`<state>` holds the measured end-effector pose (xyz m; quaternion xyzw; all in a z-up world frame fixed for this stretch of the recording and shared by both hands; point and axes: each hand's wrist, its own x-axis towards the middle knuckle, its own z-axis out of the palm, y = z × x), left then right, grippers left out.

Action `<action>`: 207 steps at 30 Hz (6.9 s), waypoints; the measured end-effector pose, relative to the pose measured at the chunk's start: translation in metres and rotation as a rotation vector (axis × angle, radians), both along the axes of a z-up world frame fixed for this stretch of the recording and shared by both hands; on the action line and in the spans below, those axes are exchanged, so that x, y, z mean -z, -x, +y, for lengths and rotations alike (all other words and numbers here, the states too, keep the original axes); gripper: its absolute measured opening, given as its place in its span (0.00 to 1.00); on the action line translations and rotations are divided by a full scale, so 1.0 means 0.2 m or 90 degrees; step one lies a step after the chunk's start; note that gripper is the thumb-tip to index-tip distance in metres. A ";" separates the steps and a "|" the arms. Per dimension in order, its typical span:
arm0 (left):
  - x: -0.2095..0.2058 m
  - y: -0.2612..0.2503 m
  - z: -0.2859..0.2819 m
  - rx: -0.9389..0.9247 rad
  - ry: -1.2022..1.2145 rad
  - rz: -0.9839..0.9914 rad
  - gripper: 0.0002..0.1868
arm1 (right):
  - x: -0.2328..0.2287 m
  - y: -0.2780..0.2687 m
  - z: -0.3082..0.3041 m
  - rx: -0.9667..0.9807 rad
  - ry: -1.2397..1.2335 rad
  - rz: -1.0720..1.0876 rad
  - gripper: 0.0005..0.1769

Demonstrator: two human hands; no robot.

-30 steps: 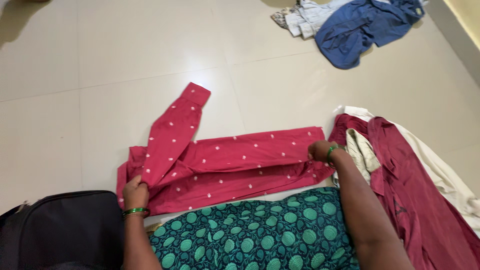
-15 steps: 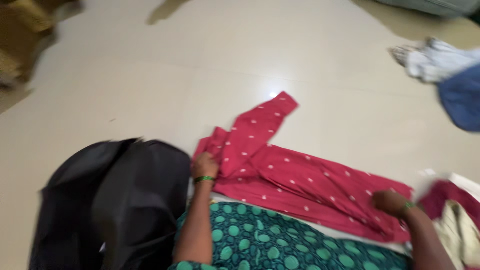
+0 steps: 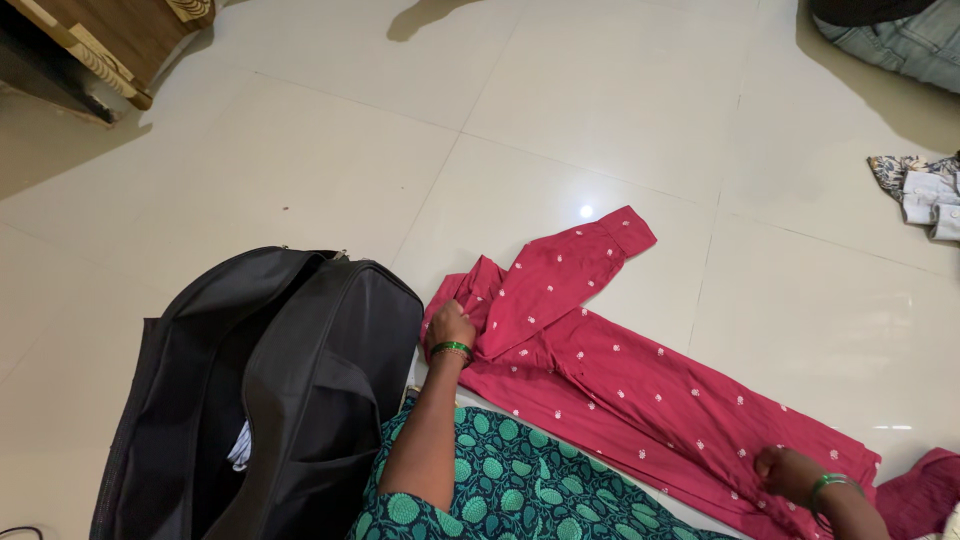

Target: The person folds a pink patterned shirt by smoothing it out and bringing the sides and sleeves inward on the floor.

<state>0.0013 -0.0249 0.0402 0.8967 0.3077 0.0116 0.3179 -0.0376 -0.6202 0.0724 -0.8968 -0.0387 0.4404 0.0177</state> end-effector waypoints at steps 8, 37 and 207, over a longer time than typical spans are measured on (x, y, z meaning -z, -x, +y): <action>0.09 -0.15 -0.04 0.063 -0.006 -0.368 0.18 | 0.03 -0.02 -0.01 0.036 -0.014 -0.045 0.11; -0.09 -0.26 -0.02 0.214 -0.173 -0.317 0.16 | 0.12 -0.16 0.14 0.062 -0.041 -0.143 0.18; 0.00 -0.18 -0.30 0.359 -0.335 -0.147 0.40 | 0.19 0.03 -0.24 0.554 0.227 -0.575 0.14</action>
